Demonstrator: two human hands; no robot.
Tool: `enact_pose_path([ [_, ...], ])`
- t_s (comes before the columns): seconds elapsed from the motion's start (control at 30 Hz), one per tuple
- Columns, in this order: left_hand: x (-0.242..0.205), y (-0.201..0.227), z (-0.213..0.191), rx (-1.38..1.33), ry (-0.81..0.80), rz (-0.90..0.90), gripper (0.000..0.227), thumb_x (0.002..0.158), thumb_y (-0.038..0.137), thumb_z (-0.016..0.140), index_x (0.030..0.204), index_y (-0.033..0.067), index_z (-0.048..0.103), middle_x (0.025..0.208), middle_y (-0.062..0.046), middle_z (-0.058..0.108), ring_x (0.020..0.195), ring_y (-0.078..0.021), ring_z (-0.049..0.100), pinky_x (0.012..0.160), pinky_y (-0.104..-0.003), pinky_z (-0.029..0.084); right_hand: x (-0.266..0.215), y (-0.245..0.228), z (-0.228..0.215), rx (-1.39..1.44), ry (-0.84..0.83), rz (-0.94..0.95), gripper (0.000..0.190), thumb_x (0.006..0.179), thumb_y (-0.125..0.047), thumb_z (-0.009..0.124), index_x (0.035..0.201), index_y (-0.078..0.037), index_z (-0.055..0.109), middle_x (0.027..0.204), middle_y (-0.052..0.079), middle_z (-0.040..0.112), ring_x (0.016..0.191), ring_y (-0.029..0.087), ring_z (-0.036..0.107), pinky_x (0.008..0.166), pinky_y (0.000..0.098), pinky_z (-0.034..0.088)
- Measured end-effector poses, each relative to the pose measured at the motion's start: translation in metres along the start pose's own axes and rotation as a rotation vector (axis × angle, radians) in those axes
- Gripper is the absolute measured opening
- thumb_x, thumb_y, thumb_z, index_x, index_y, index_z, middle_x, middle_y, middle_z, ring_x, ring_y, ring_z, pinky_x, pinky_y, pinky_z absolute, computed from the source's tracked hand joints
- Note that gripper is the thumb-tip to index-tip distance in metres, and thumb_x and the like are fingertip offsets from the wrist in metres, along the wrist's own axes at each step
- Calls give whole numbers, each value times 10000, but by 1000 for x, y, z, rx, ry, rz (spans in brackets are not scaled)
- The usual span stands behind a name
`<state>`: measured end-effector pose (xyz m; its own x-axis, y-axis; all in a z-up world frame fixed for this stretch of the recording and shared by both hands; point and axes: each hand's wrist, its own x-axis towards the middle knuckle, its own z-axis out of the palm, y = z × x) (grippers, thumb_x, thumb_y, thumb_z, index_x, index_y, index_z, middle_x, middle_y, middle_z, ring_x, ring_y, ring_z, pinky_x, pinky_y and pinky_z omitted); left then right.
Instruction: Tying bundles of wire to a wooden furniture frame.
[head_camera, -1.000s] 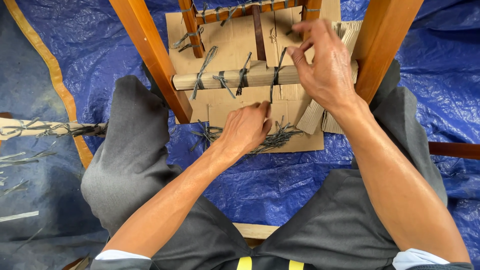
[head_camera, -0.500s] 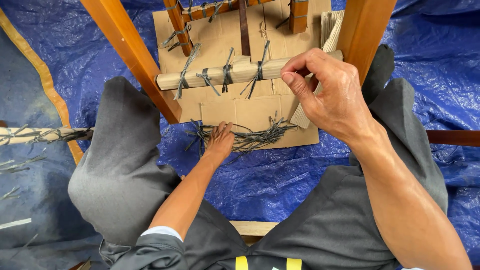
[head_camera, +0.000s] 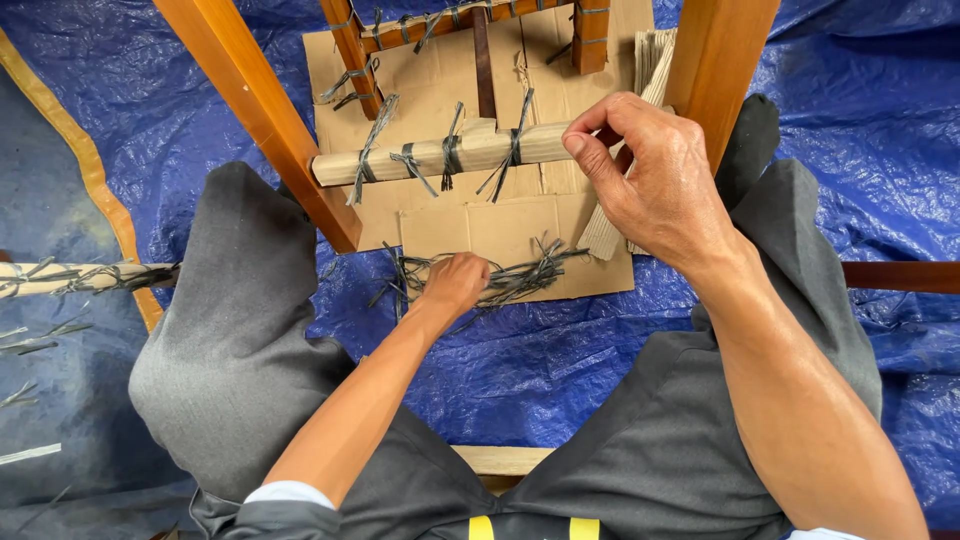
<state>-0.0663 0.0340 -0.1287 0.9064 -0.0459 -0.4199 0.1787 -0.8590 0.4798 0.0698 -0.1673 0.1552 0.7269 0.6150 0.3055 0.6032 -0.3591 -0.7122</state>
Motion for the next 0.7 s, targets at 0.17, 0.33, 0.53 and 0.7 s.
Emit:
enact_pose_path([
  [0.17, -23, 79, -92, -82, -14, 163, 93, 825, 57, 678, 749, 100, 708, 806, -46, 732, 666, -214, 671, 645, -370, 552, -2, -1, 5, 68, -64, 79, 88, 1008, -36, 691, 940, 19, 702, 732, 62, 686, 556, 133, 547, 497, 265, 433],
  [0.33, -74, 153, -214, -361, -32, 275, 163, 966, 188, 625, 978, 63, 729, 977, -178, 747, 953, -402, 731, 890, -540, 562, 0, -14, 4, 243, -325, 322, 349, 1119, -250, 479, 965, -11, 681, 807, 156, 717, 740, 267, 662, 689, 397, 551],
  [0.53, -69, 139, -241, -501, 282, 410, 133, 1007, 188, 637, 972, 90, 720, 888, -111, 744, 650, -203, 670, 694, -363, 551, -11, -15, 4, 423, -489, 423, 399, 1108, -230, 414, 775, -77, 573, 585, 41, 523, 549, 142, 508, 506, 287, 449],
  [0.7, -57, 133, -265, -296, 674, 484, 35, 894, 6, 681, 910, 21, 655, 816, -41, 663, 682, -160, 592, 620, -301, 477, -40, 31, 24, -29, -624, 501, 361, 985, -216, 489, 846, -15, 754, 807, 57, 795, 716, 269, 722, 759, 363, 577],
])
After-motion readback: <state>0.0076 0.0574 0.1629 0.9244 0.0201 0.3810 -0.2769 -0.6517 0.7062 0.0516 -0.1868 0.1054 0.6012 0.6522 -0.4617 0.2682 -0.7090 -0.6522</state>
